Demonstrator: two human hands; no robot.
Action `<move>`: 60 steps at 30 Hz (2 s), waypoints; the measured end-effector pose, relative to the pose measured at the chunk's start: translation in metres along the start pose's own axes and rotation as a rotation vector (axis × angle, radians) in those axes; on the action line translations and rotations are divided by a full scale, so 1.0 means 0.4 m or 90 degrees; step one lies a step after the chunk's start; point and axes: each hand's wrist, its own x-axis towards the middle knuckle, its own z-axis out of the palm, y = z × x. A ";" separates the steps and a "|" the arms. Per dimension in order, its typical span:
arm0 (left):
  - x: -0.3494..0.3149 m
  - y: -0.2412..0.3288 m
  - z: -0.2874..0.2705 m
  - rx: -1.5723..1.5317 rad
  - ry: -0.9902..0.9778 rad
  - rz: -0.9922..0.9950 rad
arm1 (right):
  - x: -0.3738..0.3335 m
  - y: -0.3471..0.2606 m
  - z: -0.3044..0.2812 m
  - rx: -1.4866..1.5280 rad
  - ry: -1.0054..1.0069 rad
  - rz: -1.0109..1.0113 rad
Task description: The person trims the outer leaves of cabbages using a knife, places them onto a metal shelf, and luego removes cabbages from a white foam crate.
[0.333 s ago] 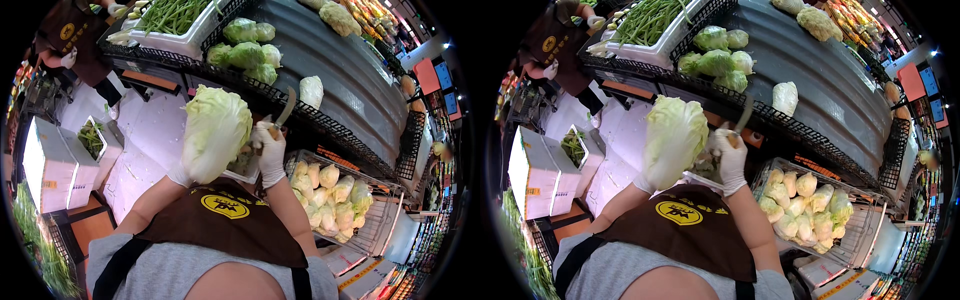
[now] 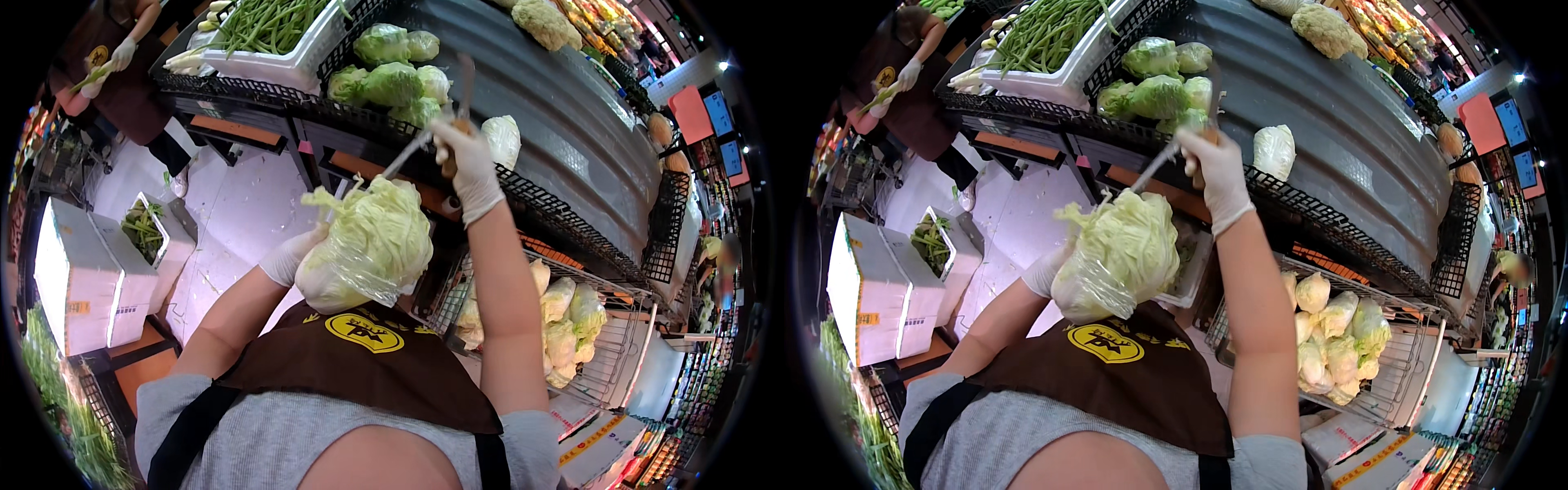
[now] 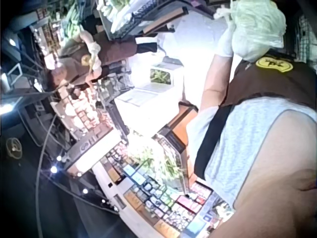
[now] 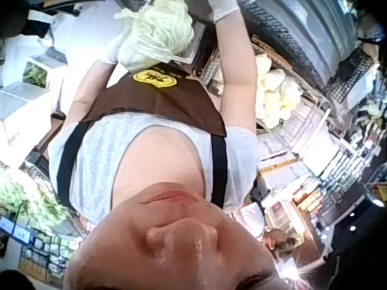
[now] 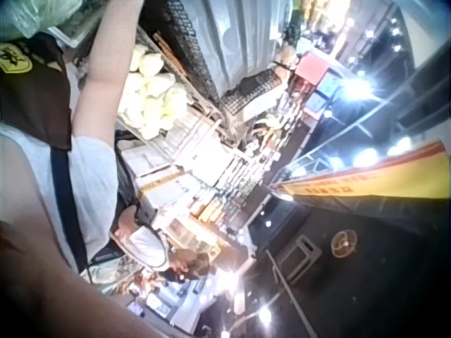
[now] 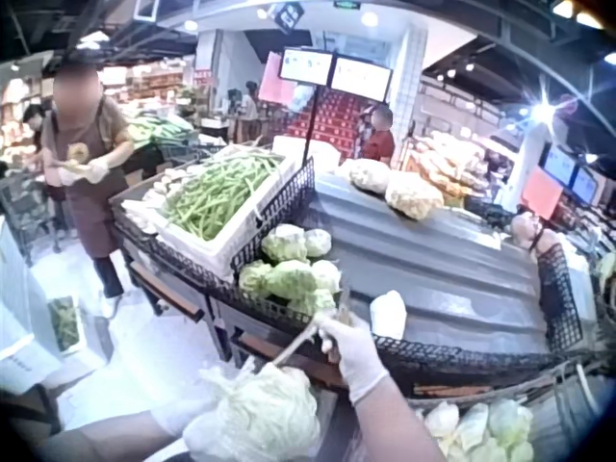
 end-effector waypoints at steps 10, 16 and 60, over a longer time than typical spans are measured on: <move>0.093 -0.025 0.120 -0.156 -0.077 0.007 | 0.012 -0.168 0.163 -0.145 -0.138 -0.123; 0.097 -0.050 0.062 -0.198 -0.032 -0.075 | -0.007 -0.149 0.243 -0.077 -0.149 -0.183; 0.258 -0.083 0.163 0.528 0.306 0.610 | -0.404 0.326 -0.119 0.375 0.216 -0.029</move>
